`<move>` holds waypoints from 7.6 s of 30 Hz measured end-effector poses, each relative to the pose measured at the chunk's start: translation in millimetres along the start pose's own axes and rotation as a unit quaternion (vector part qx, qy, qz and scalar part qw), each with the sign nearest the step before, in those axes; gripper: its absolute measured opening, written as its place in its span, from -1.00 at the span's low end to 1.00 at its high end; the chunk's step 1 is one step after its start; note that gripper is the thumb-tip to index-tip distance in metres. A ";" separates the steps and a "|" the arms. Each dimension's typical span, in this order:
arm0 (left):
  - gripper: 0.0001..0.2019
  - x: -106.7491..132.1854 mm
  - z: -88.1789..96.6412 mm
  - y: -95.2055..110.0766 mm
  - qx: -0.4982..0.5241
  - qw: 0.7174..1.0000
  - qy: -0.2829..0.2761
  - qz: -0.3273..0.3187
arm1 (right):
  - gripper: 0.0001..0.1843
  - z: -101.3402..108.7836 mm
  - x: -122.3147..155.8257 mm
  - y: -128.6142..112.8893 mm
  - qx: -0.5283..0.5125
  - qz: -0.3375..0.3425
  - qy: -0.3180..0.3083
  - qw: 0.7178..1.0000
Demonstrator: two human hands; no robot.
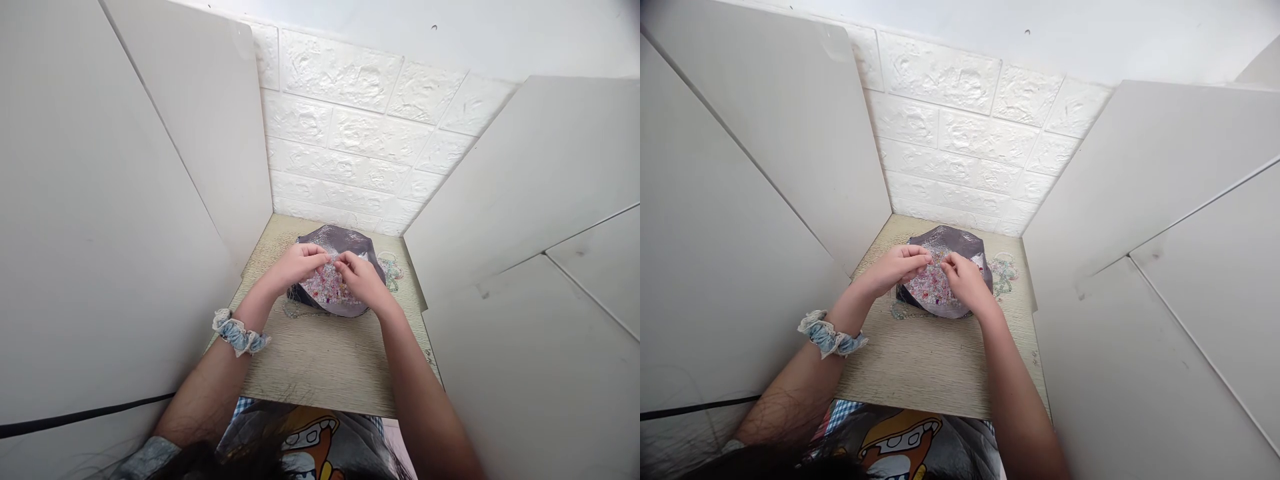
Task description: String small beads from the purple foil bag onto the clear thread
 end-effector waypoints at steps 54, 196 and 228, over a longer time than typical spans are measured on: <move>-0.78 1.8 5.1 12.8 -0.116 0.992 0.033 -0.037 | -0.81 -11.8 1.7 -6.2 -0.392 -0.040 -0.083 0.915; -0.72 1.8 8.8 10.6 -0.106 0.994 -0.013 -0.018 | -0.84 -40.8 -2.1 -7.9 -0.605 -0.023 -0.136 0.784; -0.73 1.6 10.1 10.0 -0.106 0.994 0.001 -0.022 | -0.88 -42.4 -2.6 -6.1 -0.638 -0.032 -0.130 0.758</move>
Point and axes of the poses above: each hand's wrist, its own x-axis away from the middle knuckle, its own z-axis out of the back of the hand, y = z × x, the point moved 7 cm from there along -x, towards the middle knuckle, and after that the axes turned 12 degrees about -z, right-handed, at the moved point
